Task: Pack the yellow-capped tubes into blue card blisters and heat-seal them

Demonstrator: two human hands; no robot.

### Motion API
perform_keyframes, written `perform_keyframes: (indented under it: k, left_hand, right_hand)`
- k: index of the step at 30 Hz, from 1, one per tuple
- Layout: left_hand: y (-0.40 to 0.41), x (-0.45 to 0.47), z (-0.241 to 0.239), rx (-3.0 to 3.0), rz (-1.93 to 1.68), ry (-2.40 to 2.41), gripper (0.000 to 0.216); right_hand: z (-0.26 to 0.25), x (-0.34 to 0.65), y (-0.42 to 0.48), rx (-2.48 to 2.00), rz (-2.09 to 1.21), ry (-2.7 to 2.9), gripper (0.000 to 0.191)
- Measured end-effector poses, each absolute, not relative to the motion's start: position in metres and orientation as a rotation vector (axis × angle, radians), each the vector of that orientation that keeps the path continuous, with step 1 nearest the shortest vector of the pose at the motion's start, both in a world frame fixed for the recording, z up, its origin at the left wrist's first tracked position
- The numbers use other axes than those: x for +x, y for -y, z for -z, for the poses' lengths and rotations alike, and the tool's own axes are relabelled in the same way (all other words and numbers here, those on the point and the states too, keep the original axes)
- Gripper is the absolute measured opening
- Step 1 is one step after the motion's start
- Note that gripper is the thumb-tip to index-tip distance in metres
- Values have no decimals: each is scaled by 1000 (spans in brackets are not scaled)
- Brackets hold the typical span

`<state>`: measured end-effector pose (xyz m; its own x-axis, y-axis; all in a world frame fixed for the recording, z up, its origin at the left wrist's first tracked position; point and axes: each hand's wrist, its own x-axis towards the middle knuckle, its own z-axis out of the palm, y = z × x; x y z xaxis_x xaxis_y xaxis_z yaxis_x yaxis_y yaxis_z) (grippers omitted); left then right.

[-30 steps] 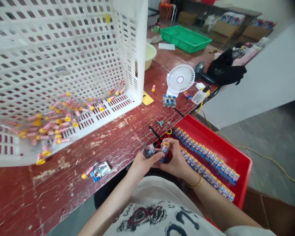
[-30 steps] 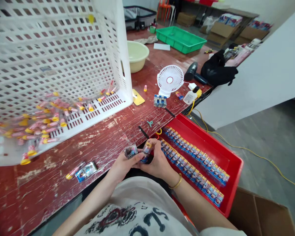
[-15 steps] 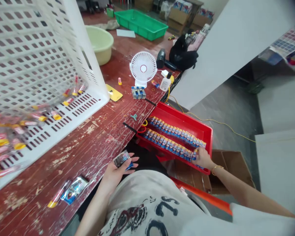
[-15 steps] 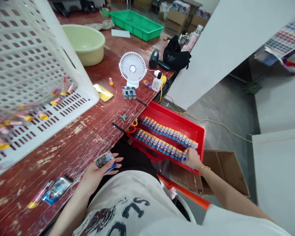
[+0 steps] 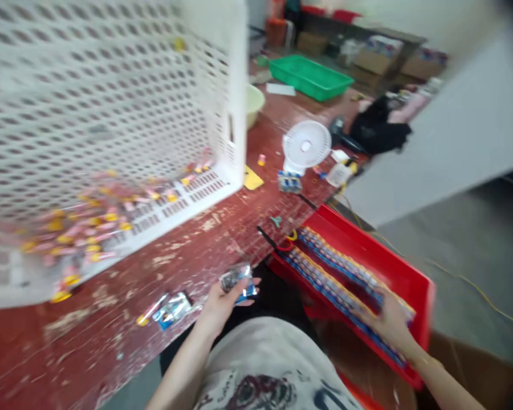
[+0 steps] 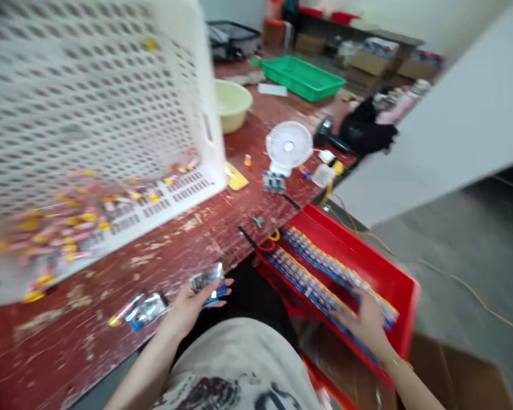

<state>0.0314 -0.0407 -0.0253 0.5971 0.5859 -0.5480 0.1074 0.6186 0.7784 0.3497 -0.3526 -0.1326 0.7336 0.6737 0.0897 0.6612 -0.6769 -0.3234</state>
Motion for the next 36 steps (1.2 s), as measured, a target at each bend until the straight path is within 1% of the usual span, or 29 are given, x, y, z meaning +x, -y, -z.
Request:
perform_keyframes:
  k: [1,3,5,7,8,9,11,13,16,18,20,23,26,28,30,33,36]
  left_hand:
    - [38,26,26,870,-344,-916,43]
    - [29,13,28,840,-402,-933,40]
    - [18,-4,28,790,-485,-970,38]
    - [10,-24,26,734,-583,-1024,38]
    - [8,-33,23,709,-633,-1053,39]
    - [6,-42,20,687,-678,-1081,39]
    - [5,-56,13,656,-743,-1116,39]
    - [4,-65,6,637,-792,-1133,38]
    - [3,-68,-2,611,-883,-1170,39]
    - [0,-67,-3,595,-936,-1192,39]
    - [-5,-66,-2,589,-928,-1189,40]
    - [-11,-62,2,598,-860,-1156,42]
    - [-15,-54,5,624,-817,-1120,40]
    - [-16,-48,4,652,-804,-1096,37]
    - [-16,-43,4,690,-813,-1076,35]
    - [-13,-39,2,752,-847,-1096,33]
    - [-11,-38,2,817,-873,-1135,33]
  right_hand:
    - [126,350,332,-2488,32,1122,68]
    - [112,338,270,-2223,62,1296,56]
    - [96,306,190,-1948,-56,1447,39]
    - [79,257,101,-1663,-256,1575,22]
    - [71,231,55,-1530,-345,1627,17]
    - [64,205,10,-1461,-429,1644,14]
    - [55,160,-75,-1408,-472,1660,13]
    - [51,128,-146,-1421,-478,1618,17]
    - [54,103,-205,-1457,-516,1529,17]
    - [59,101,-213,-1466,-548,1454,12]
    - [61,108,-199,-1457,-586,1376,11]
    - [52,127,-155,-1412,-674,1304,22]
    - [24,141,-103,-1270,-828,1294,28]
    - [0,147,-76,-1116,-922,1311,26]
    - [-23,150,-57,-1010,-938,1376,20]
    - [-47,153,-44,-984,-845,1567,11]
    - [-60,152,-38,-973,-769,1747,8]
